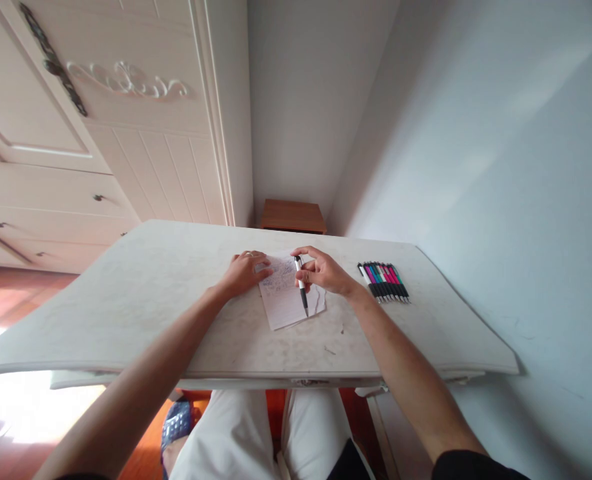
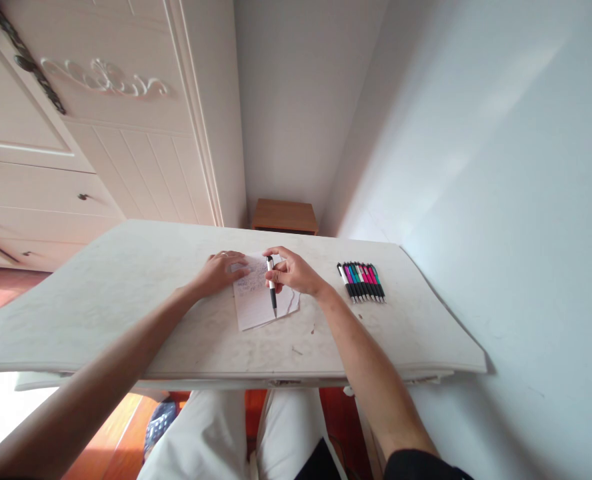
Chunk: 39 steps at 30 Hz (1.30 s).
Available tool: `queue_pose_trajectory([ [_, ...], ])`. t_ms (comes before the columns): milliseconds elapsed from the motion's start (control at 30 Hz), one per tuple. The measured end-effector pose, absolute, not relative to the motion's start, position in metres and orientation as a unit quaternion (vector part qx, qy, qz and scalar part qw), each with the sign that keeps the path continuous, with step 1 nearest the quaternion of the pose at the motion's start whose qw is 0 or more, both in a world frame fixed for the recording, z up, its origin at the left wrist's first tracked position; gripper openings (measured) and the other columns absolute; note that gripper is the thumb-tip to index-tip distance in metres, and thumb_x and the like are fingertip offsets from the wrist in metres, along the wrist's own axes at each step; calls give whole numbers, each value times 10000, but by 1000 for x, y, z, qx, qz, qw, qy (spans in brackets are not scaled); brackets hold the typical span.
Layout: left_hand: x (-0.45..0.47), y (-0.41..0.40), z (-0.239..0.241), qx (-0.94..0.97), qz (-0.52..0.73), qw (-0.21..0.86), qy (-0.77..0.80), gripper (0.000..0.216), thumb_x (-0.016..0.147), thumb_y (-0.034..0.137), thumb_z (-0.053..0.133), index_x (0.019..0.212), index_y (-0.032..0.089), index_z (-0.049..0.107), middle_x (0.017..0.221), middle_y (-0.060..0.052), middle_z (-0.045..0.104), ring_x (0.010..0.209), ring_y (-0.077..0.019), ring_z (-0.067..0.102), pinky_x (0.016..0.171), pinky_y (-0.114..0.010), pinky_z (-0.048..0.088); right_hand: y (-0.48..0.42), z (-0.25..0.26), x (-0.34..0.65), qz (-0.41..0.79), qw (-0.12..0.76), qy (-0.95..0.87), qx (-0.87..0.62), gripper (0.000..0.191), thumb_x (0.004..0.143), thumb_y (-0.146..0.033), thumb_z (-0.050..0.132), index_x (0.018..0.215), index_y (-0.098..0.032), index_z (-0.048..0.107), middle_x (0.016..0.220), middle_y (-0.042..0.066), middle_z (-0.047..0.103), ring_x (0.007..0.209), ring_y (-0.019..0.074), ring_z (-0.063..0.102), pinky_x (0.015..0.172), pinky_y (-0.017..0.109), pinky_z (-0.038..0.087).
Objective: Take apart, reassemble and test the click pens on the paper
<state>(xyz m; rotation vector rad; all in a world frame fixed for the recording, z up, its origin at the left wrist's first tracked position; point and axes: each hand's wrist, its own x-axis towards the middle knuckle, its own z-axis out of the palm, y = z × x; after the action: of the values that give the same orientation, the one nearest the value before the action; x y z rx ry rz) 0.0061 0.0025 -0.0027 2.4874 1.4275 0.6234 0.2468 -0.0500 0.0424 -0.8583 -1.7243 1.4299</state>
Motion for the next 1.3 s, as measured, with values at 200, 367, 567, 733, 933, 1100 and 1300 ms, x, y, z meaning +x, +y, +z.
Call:
queue_pose_trajectory([
  [200,6,2,-1,846,205,99,481,322,867,452,518,1061,275,704,1268,-48,644,1198,-273,549,1011,-427,377,-50,41,246,567,350,-672,-323,508,766,-364,759,1132,-181,458,678,0,700,531,133,642,501,246,539],
  [367,7,1,0,847,197,97,484,323,877,448,510,1074,271,696,1280,-53,637,1209,-263,540,1013,-423,373,-50,40,247,576,342,-669,-322,525,735,-375,783,1111,-177,475,671,2,707,516,135,644,490,247,542],
  [567,7,1,0,847,197,94,484,325,875,448,511,1071,269,699,1283,-50,636,1214,-264,538,1011,-413,378,-49,39,247,578,347,-660,-330,552,701,-388,808,1094,-174,486,666,5,712,524,146,656,492,259,552],
  [733,7,0,1,847,193,95,486,325,874,449,510,1074,277,699,1289,-51,634,1219,-263,533,1023,-416,370,-45,34,249,580,354,-653,-336,510,690,-394,814,1046,-157,536,668,14,713,553,144,661,511,265,557],
  [933,7,0,1,848,194,102,483,330,870,458,515,1076,278,701,1284,-52,636,1221,-274,533,1028,-428,366,-41,30,253,563,376,-657,-332,443,749,-381,771,1070,-151,570,707,21,710,622,136,659,563,262,545],
  [1100,6,-1,3,850,191,99,482,339,878,460,508,1081,266,696,1292,-65,630,1222,-274,530,1020,-427,371,-46,35,251,581,359,-646,-341,818,787,-327,746,1427,-160,264,749,6,706,649,139,663,607,265,527],
  [1300,6,-1,3,851,190,97,479,348,882,462,502,1079,251,696,1292,-78,628,1214,-288,532,1004,-443,378,-47,36,249,574,370,-647,-339,553,811,-361,710,1242,-186,411,735,7,695,628,137,649,584,247,502],
])
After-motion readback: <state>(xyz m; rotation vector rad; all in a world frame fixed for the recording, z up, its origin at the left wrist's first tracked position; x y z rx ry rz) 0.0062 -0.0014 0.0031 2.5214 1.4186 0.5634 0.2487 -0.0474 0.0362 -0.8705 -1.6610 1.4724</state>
